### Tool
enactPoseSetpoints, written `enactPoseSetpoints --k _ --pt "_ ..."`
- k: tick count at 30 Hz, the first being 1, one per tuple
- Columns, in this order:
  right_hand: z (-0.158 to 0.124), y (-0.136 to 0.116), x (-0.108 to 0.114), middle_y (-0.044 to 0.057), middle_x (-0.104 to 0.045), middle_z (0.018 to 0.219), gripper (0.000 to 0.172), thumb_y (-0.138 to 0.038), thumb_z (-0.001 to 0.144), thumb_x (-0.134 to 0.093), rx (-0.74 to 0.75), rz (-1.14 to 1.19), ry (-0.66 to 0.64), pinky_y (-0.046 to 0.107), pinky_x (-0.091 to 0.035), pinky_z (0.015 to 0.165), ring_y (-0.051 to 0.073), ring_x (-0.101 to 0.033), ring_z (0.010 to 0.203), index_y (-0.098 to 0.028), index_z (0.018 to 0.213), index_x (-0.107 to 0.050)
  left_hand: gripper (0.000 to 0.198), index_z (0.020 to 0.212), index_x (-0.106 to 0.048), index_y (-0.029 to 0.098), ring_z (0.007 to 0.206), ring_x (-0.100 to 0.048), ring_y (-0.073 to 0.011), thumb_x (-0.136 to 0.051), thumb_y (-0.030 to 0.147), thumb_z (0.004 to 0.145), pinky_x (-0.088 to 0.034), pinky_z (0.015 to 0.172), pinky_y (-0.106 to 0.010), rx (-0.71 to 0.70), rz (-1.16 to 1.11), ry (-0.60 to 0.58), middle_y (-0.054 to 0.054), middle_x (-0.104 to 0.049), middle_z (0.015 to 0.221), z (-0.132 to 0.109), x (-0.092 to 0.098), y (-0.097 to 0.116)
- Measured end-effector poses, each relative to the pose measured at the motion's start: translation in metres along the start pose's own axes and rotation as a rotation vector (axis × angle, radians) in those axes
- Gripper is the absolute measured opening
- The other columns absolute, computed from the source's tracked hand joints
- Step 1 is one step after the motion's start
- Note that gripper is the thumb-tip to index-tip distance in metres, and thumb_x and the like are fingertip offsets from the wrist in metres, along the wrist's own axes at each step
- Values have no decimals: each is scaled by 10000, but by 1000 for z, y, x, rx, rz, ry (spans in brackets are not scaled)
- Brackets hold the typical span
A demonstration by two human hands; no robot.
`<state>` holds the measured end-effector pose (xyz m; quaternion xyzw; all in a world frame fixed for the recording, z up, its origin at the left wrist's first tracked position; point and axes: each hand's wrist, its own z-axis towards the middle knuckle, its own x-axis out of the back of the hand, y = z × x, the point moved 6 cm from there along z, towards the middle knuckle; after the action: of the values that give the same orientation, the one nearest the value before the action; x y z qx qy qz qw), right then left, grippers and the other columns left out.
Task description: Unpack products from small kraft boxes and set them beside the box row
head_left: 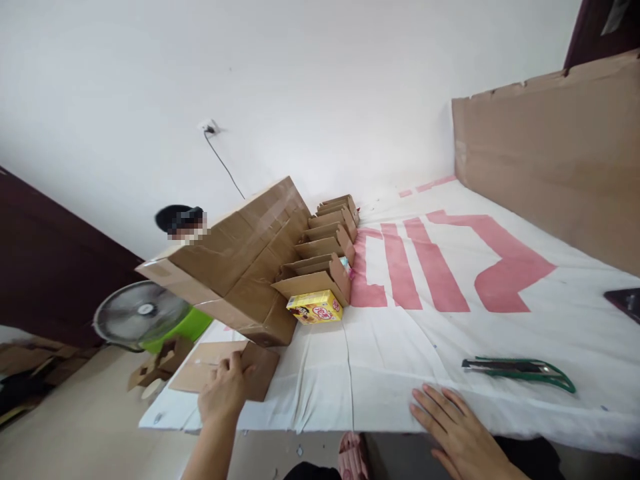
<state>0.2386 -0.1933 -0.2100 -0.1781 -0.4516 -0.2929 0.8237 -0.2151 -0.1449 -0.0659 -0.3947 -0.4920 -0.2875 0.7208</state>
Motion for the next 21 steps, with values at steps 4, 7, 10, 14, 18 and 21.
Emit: enactPoseSetpoints --k 4,7,10,14,18,21 --pt "-2 0 -2 12 -510 1458 759 -107 654 -507 34 -41 56 428 -326 1016 262 -501 1280 -244 1400 -486 478 1289 -534 166 922 -656 -309 -253 383 970 -482 730 -402 -9 -45 21 -161 -653 1214 -24 5 19" --pt "-2 1 -4 5 -508 1459 741 -111 673 -499 35 -45 75 424 -332 1011 257 -503 1279 -249 1401 -487 505 1306 -550 193 999 -642 -291 -252 429 974 -470 803 -377 -52 -81 40 -138 -657 1226 -29 12 30" --pt "-2 2 -5 4 -513 1456 732 -118 685 -498 41 -42 81 420 -345 1004 257 -510 1275 -249 1405 -483 544 1164 -659 225 1008 -638 -294 -212 469 973 -471 803 -377 -43 -118 12 -116 -714 1050 -17 19 23" --pt "-3 2 -7 -10 -505 1463 705 -139 726 -512 44 -33 72 414 -342 1012 248 -496 1288 -269 1418 -467 435 1042 -702 267 1021 -628 -246 -346 489 927 -478 825 -332 -40 -173 -39 -58 -700 1086 13 19 -3" --pt "-4 2 -8 -12 -549 1422 543 -313 849 -551 -13 10 124 411 -294 1046 245 -475 1287 -284 1388 -503 569 1283 -586 237 1292 -446 -355 -397 577 867 -399 992 -481 44 -165 -23 -135 -480 1432 37 3 -29" --pt "-3 0 -7 -5 -587 1380 481 -426 890 -562 -61 43 142 411 -252 1072 245 -469 1277 -290 1351 -540 607 1336 -550 238 1320 -384 -437 -415 563 841 -367 961 -604 42 -138 -48 -190 -451 1451 46 -10 -38"
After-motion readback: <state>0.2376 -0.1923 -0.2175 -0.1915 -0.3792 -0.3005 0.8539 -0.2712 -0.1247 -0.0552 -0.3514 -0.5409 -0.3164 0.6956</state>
